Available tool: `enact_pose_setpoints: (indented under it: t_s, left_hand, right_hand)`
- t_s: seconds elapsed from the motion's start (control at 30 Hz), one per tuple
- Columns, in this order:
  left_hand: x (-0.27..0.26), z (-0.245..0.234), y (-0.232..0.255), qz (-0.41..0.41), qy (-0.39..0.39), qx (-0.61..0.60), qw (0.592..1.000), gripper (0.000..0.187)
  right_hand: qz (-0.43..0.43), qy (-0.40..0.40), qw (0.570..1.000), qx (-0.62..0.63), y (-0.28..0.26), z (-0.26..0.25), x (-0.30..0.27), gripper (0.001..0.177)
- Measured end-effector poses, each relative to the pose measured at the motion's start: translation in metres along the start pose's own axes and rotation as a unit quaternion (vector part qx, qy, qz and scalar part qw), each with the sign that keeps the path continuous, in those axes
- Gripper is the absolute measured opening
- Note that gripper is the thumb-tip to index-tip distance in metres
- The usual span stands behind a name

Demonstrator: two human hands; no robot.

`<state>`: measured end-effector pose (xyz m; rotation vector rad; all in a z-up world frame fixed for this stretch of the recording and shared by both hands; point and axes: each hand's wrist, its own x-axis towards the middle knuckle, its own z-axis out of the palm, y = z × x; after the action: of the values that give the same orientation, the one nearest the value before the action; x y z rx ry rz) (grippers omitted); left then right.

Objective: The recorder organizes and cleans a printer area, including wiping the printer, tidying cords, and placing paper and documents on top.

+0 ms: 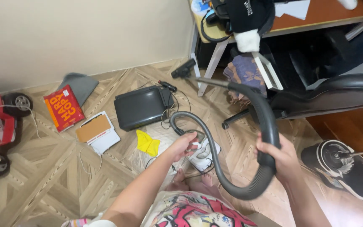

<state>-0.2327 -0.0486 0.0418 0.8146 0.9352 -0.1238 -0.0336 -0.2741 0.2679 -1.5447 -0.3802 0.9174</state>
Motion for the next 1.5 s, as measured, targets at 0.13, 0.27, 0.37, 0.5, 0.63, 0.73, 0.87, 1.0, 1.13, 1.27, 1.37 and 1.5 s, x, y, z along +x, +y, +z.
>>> enact_pose_setpoints:
  t_s: [0.13, 0.27, 0.37, 0.5, 0.63, 0.73, 0.87, 1.0, 1.13, 1.27, 1.37, 1.5]
  left_hand:
    - [0.002, -0.009, -0.003, 0.009, 0.013, -0.015, 1.000, 0.050]
    - [-0.015, -0.005, 0.014, 0.030, 0.025, -0.060, 0.997, 0.049]
    - [-0.023, 0.002, 0.032, 0.078, 0.028, -0.119, 0.989, 0.052]
    - [-0.044, 0.010, 0.071, 0.184, -0.018, -0.242, 0.952, 0.073]
    - [-0.085, 0.013, 0.112, 0.259, -0.037, -0.378, 0.888, 0.079]
    - [-0.088, -0.011, 0.114, 0.296, -0.038, -0.472, 0.830, 0.077]
    - [-0.030, -0.037, 0.034, 0.267, 0.051, -0.479, 0.835, 0.043]
    - [0.007, -0.071, -0.069, 0.197, 0.149, -0.574, 0.781, 0.015]
    - [0.044, -0.098, -0.166, 0.050, 0.182, -0.582, 0.791, 0.023]
    - [0.069, -0.114, -0.216, -0.008, 0.222, -0.594, 0.773, 0.025]
    - [0.116, -0.117, -0.264, -0.025, 0.233, -0.602, 0.763, 0.029]
    - [0.181, -0.123, -0.313, -0.043, 0.233, -0.586, 0.775, 0.029]
  right_hand:
    - [-0.053, -0.053, 0.996, -0.052, -0.012, 0.030, 0.016, 0.034]
    - [-0.065, -0.119, 0.977, -0.163, -0.033, 0.033, -0.002, 0.033]
    - [-0.035, -0.116, 0.970, -0.210, -0.038, 0.006, -0.012, 0.044]
    - [-0.027, -0.221, 0.954, -0.203, -0.018, -0.064, 0.007, 0.059]
    - [0.007, -0.294, 0.927, -0.232, 0.009, -0.120, 0.046, 0.069]
    - [0.039, -0.425, 0.887, -0.178, 0.001, -0.115, 0.063, 0.071]
    - [0.072, -0.462, 0.837, -0.285, -0.016, -0.062, 0.083, 0.060]
    - [0.190, -0.502, 0.738, -0.409, 0.060, -0.037, 0.147, 0.053]
    - [0.249, -0.515, 0.686, -0.450, 0.168, -0.022, 0.192, 0.064]
    - [0.326, -0.499, 0.687, -0.416, 0.242, -0.007, 0.225, 0.059]
    - [0.297, -0.589, 0.631, -0.408, 0.315, -0.035, 0.255, 0.068]
    - [0.421, -0.495, 0.711, -0.268, 0.404, -0.050, 0.286, 0.077]
